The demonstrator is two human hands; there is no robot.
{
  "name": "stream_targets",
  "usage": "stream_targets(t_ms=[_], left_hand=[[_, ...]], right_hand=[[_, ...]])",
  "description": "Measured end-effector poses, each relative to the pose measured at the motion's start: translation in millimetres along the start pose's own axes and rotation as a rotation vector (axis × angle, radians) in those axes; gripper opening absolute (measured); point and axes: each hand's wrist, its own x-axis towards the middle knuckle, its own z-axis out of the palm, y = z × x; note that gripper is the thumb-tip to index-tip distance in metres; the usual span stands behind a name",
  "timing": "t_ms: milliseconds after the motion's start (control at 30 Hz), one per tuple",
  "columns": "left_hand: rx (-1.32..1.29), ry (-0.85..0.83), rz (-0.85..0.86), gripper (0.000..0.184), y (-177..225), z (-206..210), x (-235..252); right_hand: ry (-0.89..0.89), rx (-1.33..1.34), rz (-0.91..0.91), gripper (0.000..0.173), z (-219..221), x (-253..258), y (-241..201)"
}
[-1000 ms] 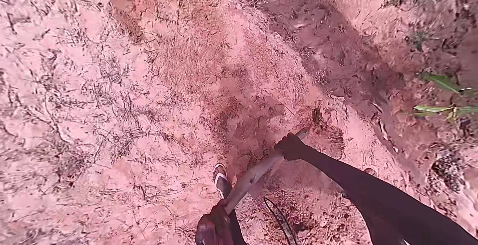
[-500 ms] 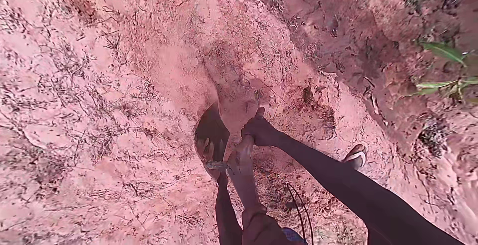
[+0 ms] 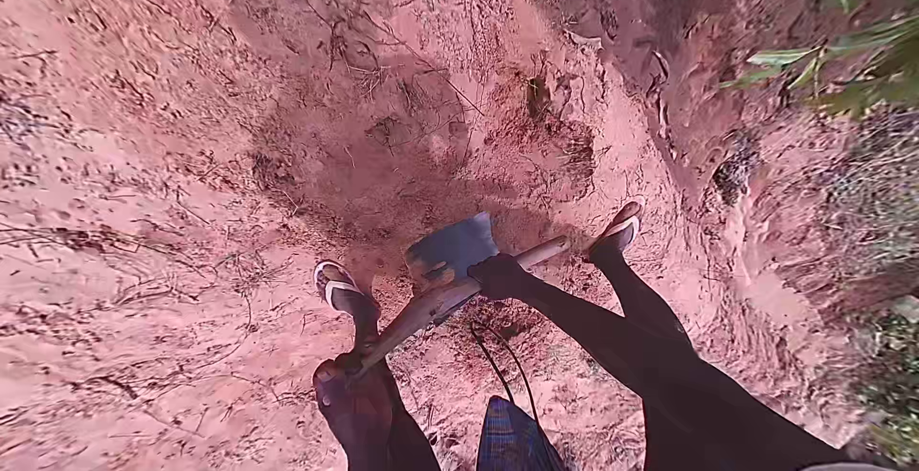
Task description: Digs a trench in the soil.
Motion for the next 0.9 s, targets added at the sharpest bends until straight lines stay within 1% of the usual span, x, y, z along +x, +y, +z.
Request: stream_targets(t_ms=[33, 67, 133, 167, 233, 267, 333, 400, 433, 467, 533, 567, 633, 700, 800, 833, 900], left_hand=[[-0.02, 0.031, 0.013, 0.015, 3, -22, 4], [-0.043, 0.086, 0.021, 0.019, 7, -44, 9], [-0.02, 0.256, 0.019, 0.042, 13, -77, 20], [0.031, 0.325, 0.017, 0.044, 15, -88, 27], [0.147, 0.356, 0.029, 0.038, 17, -104, 34], [0.171, 0.341, 0.046, 0.036, 12, -104, 40], [0.283, 0.305, 0.063, 0.03, 5, -106, 38], [0.386, 0.318, 0.018, 0.02, -11, -98, 40], [0.418, 0.33, -0.026, 0.015, -22, -91, 44], [0.422, 0.339, -0.093, 0.015, -33, -83, 46], [0.341, 0.35, -0.214, 0.022, -63, -57, 49], [0.271, 0.317, -0.228, 0.026, -81, -42, 58], [0.191, 0.206, -0.24, 0.023, -109, -5, 82], [0.112, 0.125, -0.265, 0.025, -143, 39, 108], [0.04, 0.039, -0.326, 0.028, -196, 144, 132], [0.021, 0.031, -0.338, 0.029, -206, 158, 130], [-0.015, 0.016, -0.342, 0.024, -216, 163, 131]], right_hand=[[0.013, -0.012, -0.031, 0.035, -1, 15, -14], [0.019, -0.026, -0.058, 0.036, -3, 31, -31], [0.053, -0.049, -0.108, 0.037, -6, 66, -57], [0.068, -0.053, -0.127, 0.037, -8, 83, -68], [0.087, -0.055, -0.18, 0.033, -11, 113, -84], [0.095, -0.068, -0.198, 0.03, -19, 129, -83], [0.093, -0.059, -0.216, 0.028, -17, 156, -83], [0.086, -0.044, -0.196, 0.031, -21, 172, -73], [0.096, -0.031, -0.176, 0.031, -28, 174, -65], [0.128, 0.001, -0.154, 0.031, -34, 172, -54], [0.194, 0.028, -0.117, 0.029, -51, 157, -17], [0.237, -0.016, -0.106, 0.027, -65, 153, 7], [0.301, -0.187, -0.089, 0.022, -94, 139, 53], [0.315, -0.357, -0.024, 0.02, -133, 115, 101], [0.377, -0.54, 0.087, 0.025, -202, 79, 189], [0.378, -0.562, 0.094, 0.026, -208, 73, 205], [0.405, -0.579, 0.097, 0.029, -208, 73, 214]])
